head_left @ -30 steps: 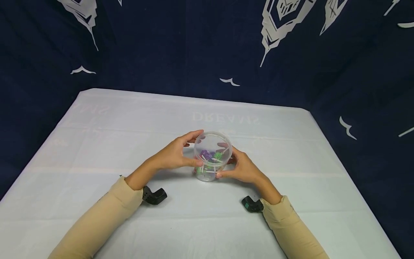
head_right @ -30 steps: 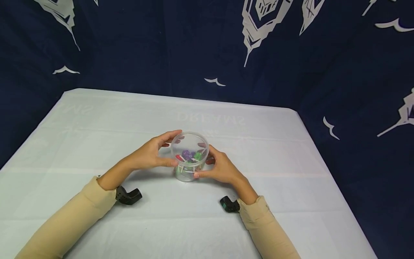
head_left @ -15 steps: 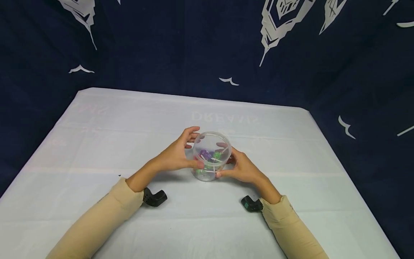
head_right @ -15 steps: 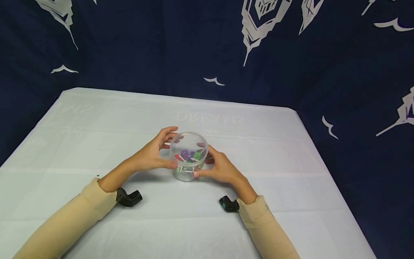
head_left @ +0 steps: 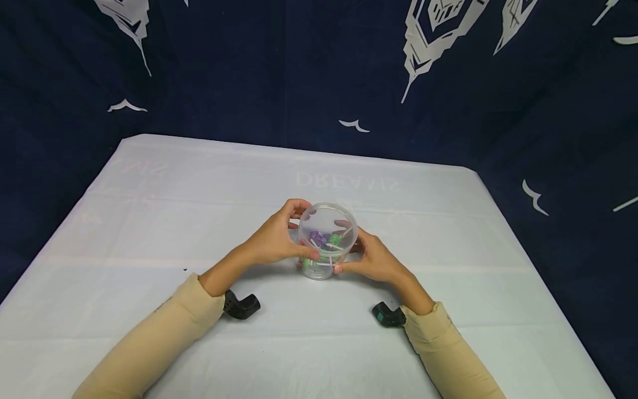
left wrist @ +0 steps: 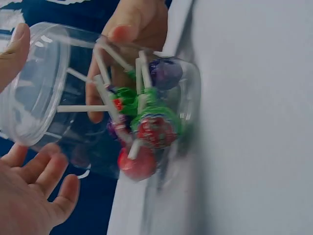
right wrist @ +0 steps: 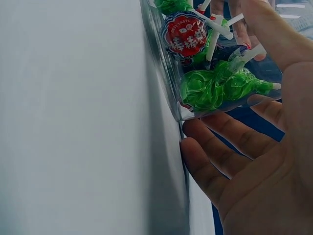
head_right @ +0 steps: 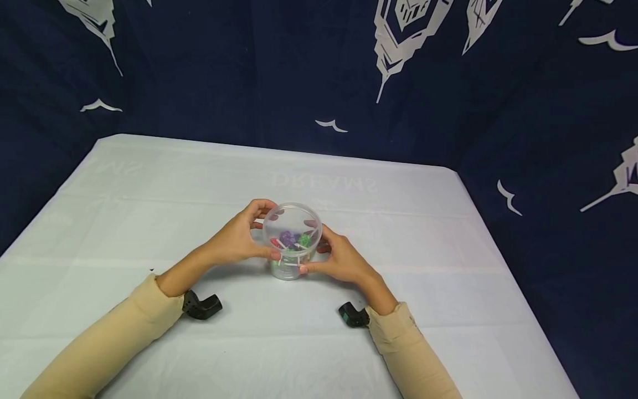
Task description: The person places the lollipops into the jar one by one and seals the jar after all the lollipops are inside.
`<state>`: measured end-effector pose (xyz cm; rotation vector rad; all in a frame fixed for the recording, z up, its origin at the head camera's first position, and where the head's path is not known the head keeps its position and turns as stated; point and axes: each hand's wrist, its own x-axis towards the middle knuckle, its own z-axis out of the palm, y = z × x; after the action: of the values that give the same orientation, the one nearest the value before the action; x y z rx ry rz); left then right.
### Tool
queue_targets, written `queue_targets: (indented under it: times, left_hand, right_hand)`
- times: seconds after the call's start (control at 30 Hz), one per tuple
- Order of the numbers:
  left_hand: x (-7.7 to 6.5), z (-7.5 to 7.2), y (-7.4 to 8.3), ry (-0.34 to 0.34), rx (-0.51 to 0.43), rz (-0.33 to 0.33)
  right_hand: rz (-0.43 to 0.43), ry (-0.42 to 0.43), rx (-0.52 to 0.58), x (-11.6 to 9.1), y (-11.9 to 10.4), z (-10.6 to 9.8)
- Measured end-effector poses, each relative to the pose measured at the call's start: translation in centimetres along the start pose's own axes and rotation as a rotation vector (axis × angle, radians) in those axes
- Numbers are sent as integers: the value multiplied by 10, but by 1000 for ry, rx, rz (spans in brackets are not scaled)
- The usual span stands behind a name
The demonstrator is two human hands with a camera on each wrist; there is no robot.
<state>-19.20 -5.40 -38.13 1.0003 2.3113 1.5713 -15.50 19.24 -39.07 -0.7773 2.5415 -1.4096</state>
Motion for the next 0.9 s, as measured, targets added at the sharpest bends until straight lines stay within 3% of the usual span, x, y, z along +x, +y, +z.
queue_targets:
  times: [0.23, 0.4, 0.57, 0.9]
  left_hand:
    - [-2, -3, 3, -48, -1, 24]
    - [-1, 5, 4, 49, 8, -10]
    - [0, 8, 2, 133, -6, 9]
    - [-1, 3, -1, 95, -59, 58]
  right_hand:
    - [-5, -2, -17, 0, 0, 0]
    - [-2, -1, -25, 0, 0, 0]
    - [12, -1, -33, 0, -2, 0]
    - [17, -4, -31, 0, -4, -1]
